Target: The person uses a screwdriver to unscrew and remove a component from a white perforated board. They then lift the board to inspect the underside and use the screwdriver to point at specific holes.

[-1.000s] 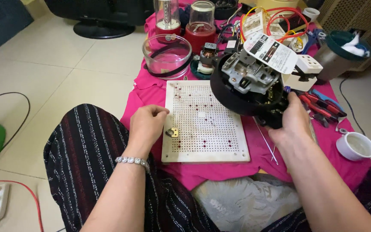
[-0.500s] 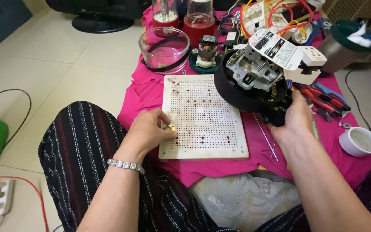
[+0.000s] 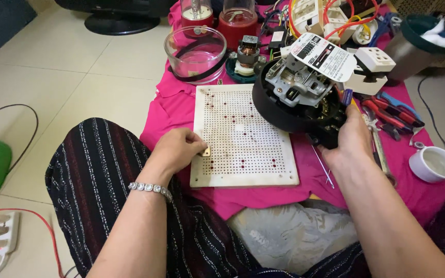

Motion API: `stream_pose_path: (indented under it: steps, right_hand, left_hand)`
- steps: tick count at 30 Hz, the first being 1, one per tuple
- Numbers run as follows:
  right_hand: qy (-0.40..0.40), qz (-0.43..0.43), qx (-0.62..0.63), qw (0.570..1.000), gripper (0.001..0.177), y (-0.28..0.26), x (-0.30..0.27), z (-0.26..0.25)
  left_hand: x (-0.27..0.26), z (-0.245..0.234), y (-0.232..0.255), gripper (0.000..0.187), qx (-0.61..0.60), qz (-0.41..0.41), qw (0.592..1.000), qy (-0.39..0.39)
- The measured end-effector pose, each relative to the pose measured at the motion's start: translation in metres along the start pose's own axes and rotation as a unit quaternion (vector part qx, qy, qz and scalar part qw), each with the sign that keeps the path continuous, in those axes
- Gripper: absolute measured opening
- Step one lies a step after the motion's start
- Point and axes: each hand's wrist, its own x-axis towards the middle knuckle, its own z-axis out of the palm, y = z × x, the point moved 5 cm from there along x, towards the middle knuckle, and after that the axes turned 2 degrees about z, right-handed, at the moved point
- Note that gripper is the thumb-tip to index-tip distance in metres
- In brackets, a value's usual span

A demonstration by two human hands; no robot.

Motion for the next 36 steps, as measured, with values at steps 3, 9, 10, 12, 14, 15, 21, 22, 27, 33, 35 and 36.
stream_pose_path:
  steps: [3,9,10,12,14,15,21,22,27,33,35,36]
  right_hand:
    - [-0.003,0.003,-0.002,1.000,0.059,0.009,0.018,-0.005]
    - [-0.013,0.002,-0.004,1.000,0.061,0.007,0.015,-0.003]
    - [-0.014,0.002,-0.004,1.000,0.061,0.008,0.016,-0.002]
    - [-0.019,-0.001,-0.001,1.000,0.062,0.008,0.019,0.000]
    - [-0.020,0.004,0.005,1.000,0.060,0.010,0.023,-0.004]
    - [-0.020,0.009,0.010,1.000,0.059,0.011,0.025,-0.006]
    - [-0.020,0.005,0.022,1.000,0.055,0.010,0.022,-0.007]
    - [-0.020,0.005,0.021,1.000,0.055,0.012,0.027,-0.008]
    - [-0.014,0.005,-0.002,1.000,0.057,0.009,0.019,-0.007]
    - [-0.002,0.013,-0.003,1.000,0.058,0.007,0.012,-0.005]
    - [-0.002,0.016,0.008,1.000,0.059,0.016,0.031,-0.009]
    - [-0.002,0.020,0.019,1.000,0.059,0.020,0.041,-0.011]
  left_hand:
    - [-0.008,-0.004,0.008,0.029,-0.013,-0.006,1.000,0.002]
    - [0.013,-0.002,-0.014,0.027,-0.008,-0.035,0.998,0.050]
    - [0.010,-0.004,-0.011,0.027,-0.008,-0.035,0.998,0.050]
    - [0.003,-0.009,-0.006,0.037,-0.028,-0.037,0.998,0.049]
    - [-0.018,-0.016,0.012,0.043,-0.034,-0.042,0.998,0.026]
    - [-0.028,-0.018,0.021,0.048,-0.041,-0.046,0.998,0.002]
    - [-0.015,-0.015,0.009,0.046,-0.026,-0.071,0.997,0.013]
    - [-0.013,-0.013,0.006,0.046,-0.025,-0.072,0.997,0.013]
    - [-0.011,-0.010,0.008,0.064,-0.042,-0.050,0.998,0.018]
    - [-0.039,-0.019,0.036,0.069,-0.029,-0.017,0.999,-0.016]
    - [-0.040,-0.020,0.038,0.069,-0.029,-0.001,0.999,-0.012]
    - [-0.041,-0.021,0.040,0.070,-0.029,0.015,0.999,-0.009]
